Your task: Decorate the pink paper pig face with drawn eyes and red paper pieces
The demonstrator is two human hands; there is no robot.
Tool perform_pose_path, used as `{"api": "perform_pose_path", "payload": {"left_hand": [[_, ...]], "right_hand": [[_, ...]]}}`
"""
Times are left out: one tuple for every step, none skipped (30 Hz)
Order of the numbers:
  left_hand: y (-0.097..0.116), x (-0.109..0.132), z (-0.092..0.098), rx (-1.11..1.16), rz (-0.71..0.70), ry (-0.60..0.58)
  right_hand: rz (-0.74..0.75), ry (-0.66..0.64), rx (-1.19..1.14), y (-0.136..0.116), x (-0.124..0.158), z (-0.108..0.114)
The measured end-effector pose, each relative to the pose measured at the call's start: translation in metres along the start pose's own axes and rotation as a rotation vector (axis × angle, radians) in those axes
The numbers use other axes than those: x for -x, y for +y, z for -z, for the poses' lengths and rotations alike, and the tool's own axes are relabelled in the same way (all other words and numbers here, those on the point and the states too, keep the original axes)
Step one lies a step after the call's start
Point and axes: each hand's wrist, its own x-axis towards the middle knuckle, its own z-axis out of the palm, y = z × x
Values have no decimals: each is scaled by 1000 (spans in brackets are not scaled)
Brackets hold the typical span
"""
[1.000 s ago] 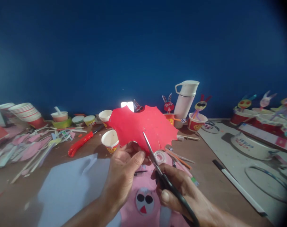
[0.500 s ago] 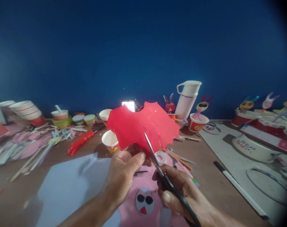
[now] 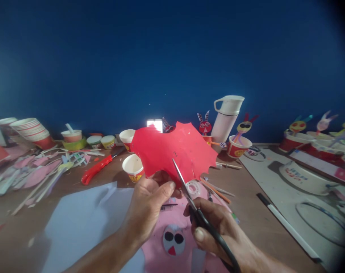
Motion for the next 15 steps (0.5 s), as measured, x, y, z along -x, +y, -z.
{"api": "perform_pose_path", "payload": {"left_hand": [[-1, 0, 1, 4, 5, 2], [-1, 0, 1, 6, 9, 6], [-2, 1, 2, 5, 14, 14], [-2, 1, 2, 4, 21, 22], [-2, 1, 2, 2, 27, 27], [-2, 1, 2, 0, 29, 26], [-1, 2, 2, -3, 29, 24], [-1, 2, 2, -7, 26, 18], [0, 2, 1, -8, 26, 13], [0, 2, 1, -7, 25, 8], [1, 2, 0, -7, 27, 8], [1, 2, 0, -5, 27, 9], [1, 2, 1, -3, 28, 8], [1, 2, 1, 1, 27, 7], [1, 2, 1, 4, 25, 6]], "right_hand": [[3, -4, -6, -1, 0, 0], [6, -11, -11, -2, -1, -1], [8, -13, -17, -3, -1, -1], [5, -13, -24, -4, -2, -1], [1, -12, -29, -4, -2, -2], [-3, -11, -35, -5, -2, -2], [-8, -7, -42, -5, -2, -2], [-12, -7, -53, -5, -2, -3], [-15, -10, -67, -5, -2, -3], [-16, -15, -81, -5, -2, -3], [-19, -14, -97, -4, -2, -3], [-23, -14, -113, -4, -2, -4], [-28, -15, -126, -4, -2, -4], [-32, -16, -140, -3, -2, -4], [-36, -16, -155, -3, -3, -5]]}}
